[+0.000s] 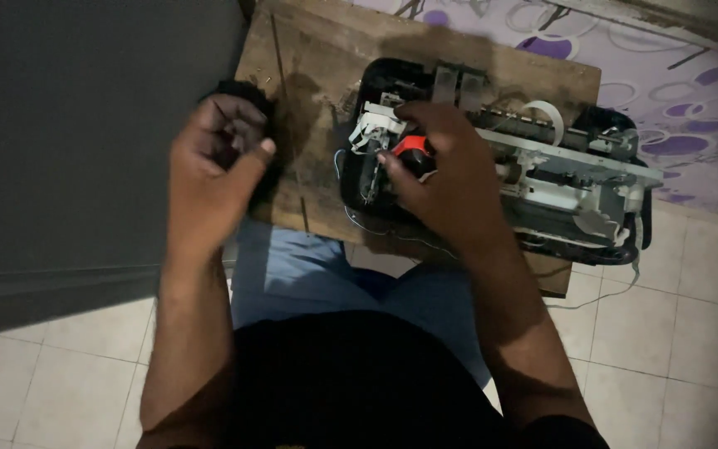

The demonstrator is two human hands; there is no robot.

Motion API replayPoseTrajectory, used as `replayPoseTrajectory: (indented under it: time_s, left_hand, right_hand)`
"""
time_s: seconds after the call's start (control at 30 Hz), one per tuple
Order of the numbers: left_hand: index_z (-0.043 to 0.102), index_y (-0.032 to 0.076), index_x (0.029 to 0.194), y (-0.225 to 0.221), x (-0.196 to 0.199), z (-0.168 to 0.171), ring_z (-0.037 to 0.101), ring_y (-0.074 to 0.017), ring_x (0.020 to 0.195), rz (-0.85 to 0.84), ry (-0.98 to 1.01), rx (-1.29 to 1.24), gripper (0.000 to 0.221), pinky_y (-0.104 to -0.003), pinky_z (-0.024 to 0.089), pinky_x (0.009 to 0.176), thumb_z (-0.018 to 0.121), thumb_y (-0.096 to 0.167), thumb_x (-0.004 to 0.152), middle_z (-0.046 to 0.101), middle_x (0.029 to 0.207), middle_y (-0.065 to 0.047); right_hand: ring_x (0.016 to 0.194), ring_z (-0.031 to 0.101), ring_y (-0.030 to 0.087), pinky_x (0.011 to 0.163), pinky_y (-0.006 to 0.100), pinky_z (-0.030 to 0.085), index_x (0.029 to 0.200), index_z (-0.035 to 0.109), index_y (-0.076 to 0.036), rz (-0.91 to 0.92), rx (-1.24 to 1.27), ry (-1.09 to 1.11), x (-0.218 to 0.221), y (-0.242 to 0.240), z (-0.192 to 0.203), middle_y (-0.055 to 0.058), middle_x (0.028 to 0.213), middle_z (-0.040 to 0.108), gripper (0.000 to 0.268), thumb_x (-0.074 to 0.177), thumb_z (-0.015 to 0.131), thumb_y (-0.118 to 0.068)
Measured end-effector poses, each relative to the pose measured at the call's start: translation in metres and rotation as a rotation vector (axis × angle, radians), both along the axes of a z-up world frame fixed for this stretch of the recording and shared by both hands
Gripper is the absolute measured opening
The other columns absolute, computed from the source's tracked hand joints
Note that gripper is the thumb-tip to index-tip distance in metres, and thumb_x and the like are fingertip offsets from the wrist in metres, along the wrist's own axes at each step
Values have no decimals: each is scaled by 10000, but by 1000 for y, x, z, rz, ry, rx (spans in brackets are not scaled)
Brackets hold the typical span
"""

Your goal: Disassembling a printer using a screwdriver to remove internal components and the outer frame.

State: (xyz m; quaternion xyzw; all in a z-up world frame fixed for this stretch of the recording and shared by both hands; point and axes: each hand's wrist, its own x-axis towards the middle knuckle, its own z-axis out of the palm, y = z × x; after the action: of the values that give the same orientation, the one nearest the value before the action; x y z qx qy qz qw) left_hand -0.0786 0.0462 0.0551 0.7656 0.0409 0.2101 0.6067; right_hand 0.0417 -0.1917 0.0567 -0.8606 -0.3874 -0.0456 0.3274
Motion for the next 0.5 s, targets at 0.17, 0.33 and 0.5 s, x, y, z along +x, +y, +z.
replayPoseTrajectory:
  time_s: [0.17,0.33,0.5]
  left_hand:
    - [602,103,1093,7,7,-6,449,-67,817,64,76,-35,103,-235,392,767,626,29,1024,490,860,46]
    - [615,120,1106,7,7,-12,560,-119,893,40,129,80,100,-287,473,827,635,75,1019,590,950,5]
    - [655,98,1252,-21,26,-30,649,-158,864,-129,201,231,294,-295,531,724,702,133,964,684,1038,-65]
  right_hand:
    - [1029,650,356,827,442,516,1286,612,-10,19,23,-24,3,1,-3,202,1171,645,446,940,804,-214]
    - [1071,654,349,845,438,541,1295,605,13,66,10,-13,4,2,-1,220,1211,654,464,933,802,-201]
    - [1058,666,360,896,447,539,1277,606,8,78,88,-92,3,5,1,203,1181,664,453,907,817,-148]
